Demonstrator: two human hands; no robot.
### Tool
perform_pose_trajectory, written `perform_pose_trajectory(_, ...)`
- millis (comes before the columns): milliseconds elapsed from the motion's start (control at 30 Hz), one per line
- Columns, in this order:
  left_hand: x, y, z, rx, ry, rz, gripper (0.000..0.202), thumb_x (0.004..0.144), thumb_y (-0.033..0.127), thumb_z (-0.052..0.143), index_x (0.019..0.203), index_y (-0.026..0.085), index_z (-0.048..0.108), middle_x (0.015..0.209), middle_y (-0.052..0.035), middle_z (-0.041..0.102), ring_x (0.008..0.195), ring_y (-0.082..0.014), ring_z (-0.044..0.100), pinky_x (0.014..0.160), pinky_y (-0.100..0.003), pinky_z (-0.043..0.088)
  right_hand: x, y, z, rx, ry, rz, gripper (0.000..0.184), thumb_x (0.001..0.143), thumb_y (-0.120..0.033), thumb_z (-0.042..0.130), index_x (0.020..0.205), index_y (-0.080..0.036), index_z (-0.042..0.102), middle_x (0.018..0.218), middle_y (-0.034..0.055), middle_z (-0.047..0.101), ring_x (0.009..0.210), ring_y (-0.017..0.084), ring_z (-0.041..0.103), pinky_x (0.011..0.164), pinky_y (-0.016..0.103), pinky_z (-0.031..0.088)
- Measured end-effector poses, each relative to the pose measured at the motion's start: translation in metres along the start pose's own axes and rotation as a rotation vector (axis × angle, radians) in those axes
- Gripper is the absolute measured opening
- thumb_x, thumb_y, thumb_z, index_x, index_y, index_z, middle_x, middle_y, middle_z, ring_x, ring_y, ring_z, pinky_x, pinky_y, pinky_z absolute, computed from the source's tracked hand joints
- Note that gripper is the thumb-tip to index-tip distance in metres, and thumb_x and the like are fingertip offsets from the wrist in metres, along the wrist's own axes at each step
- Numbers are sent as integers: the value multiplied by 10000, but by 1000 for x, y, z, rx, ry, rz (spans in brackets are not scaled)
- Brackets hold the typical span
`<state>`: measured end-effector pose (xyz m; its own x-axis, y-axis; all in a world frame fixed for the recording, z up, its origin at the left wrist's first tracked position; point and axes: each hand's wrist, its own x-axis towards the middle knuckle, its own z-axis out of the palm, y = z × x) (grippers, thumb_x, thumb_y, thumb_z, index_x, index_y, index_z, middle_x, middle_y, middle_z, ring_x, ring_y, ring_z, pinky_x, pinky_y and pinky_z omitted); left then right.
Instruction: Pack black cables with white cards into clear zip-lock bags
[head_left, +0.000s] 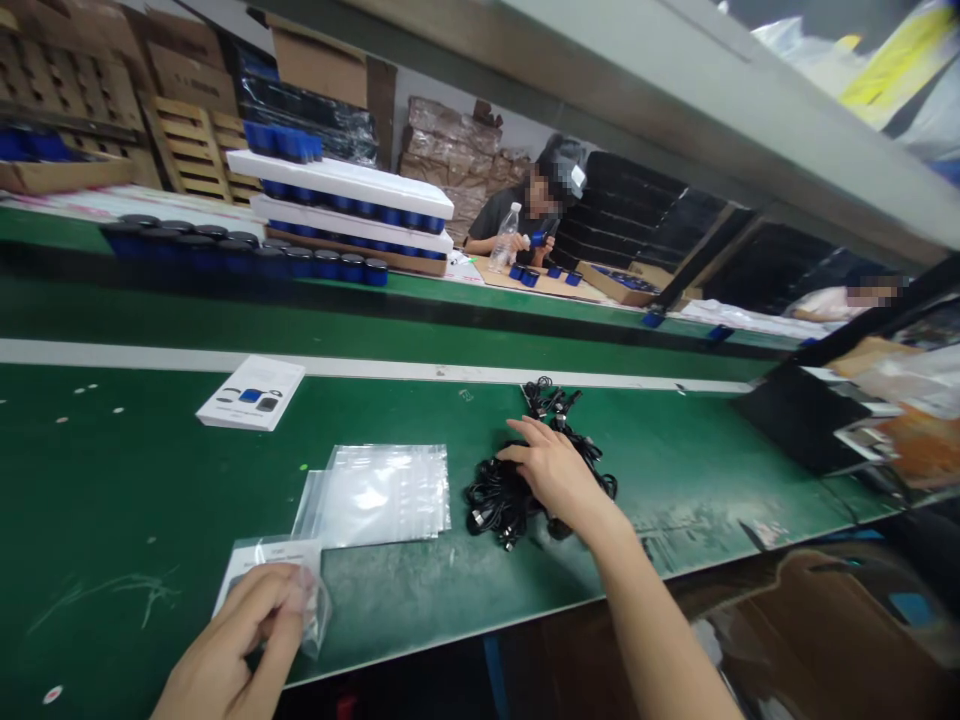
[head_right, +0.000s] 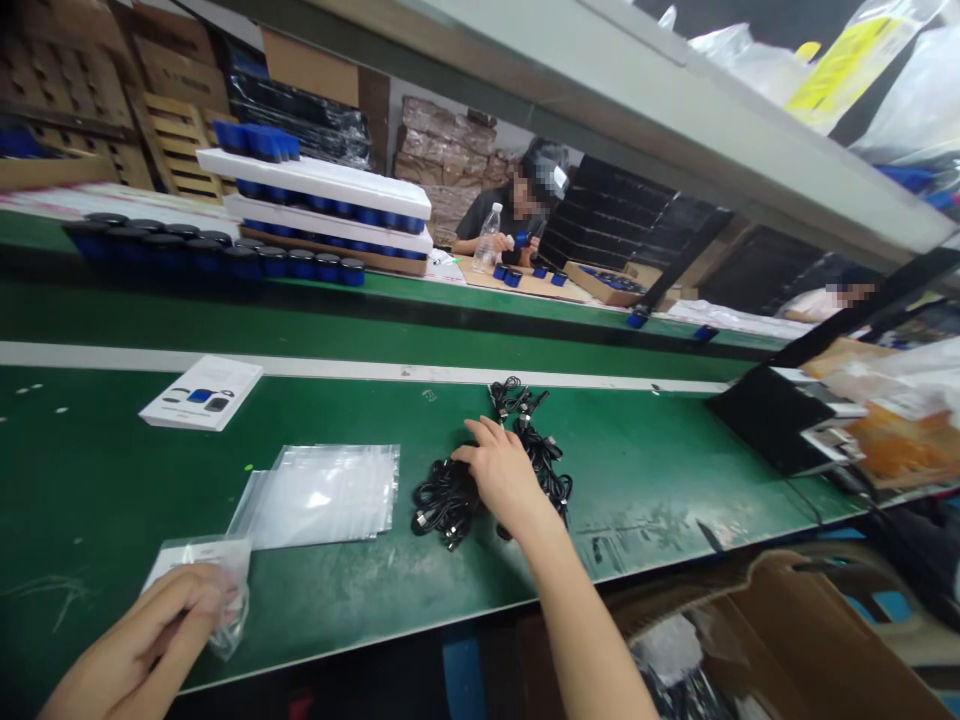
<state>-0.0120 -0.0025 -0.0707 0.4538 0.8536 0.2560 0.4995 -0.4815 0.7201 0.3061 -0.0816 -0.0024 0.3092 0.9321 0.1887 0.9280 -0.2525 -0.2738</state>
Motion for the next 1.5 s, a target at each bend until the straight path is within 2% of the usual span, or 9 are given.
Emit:
perform_pose_trajectory(100,2,1,-5,13,-108,10,186,904,351,424,865,245,572,889,-7,651,781,-149,671,673,-205,541,-2,-3,2,55,72,14,181,808,-84,563,935,-157,670,1100,141,664,1116,293,565,947,479,407)
perform_pose_trajectory(200,5,3,-10,22,-163,70,180,905,313,420,832,233,565,878,-17,629,758,-137,651,665,-202,538,-22,-43,7,237,95,34,199,918,-255,473,1020,-159,615,894,92,692,823,213,655,749,346,511)
perform_pose_trajectory(300,6,5,-13,27,-186,70,203,905,296,412,808,229,578,951,-38,619,820,-149,644,697,-222,543,-47,-101,20,861,-271,-102,202,913,-272,499,1028,-219,656,865,7,694,803,156,651,724,239,504)
perform_pose_trajectory(467,-3,9,-10,15,-101,-7,198,894,299,432,843,229,610,1130,-73,586,1024,-203,600,815,-324,531,-57,-151,49,1008,-465,-70,281,925,-224,447,1061,-241,692,827,-21,712,736,153,649,745,250,504)
perform_pose_trajectory(633,-10,12,-10,41,-36,-37,199,890,303,433,861,238,618,1300,-61,546,1203,-246,496,987,-466,432,-54,-152,55,938,-402,-38,332,915,-157,427,1140,-250,652,918,-3,715,825,164,648,833,266,476)
perform_pose_trajectory(1000,-13,8,-20,60,-134,-16,200,923,298,388,870,238,571,1368,-71,517,1243,-218,493,977,-428,471,-58,-164,50,336,-406,-175,359,820,-126,451,1138,-110,617,840,110,700,649,249,675,566,303,463)
perform_pose_trajectory(1200,-16,21,-13,187,-115,236,140,891,175,416,806,230,513,1425,-70,443,1261,-227,448,946,-414,489,-54,-164,50,570,-318,-83,235,882,-118,412,878,-174,640,793,41,661,728,177,637,675,260,449)
perform_pose_trajectory(1400,-15,25,-13,215,-87,283,133,874,136,417,800,233,471,1440,-71,406,1276,-237,403,949,-432,474,-55,-148,35,872,-487,-110,330,826,-115,517,1130,-222,585,906,14,577,753,138,568,679,227,474)
perform_pose_trajectory(1500,-15,30,-12,194,-85,240,177,891,143,384,753,228,455,1469,-79,359,1297,-262,363,948,-470,453,-57,-146,41,951,-426,-33,303,811,-89,547,1056,-231,653,866,1,608,758,141,572,691,228,480)
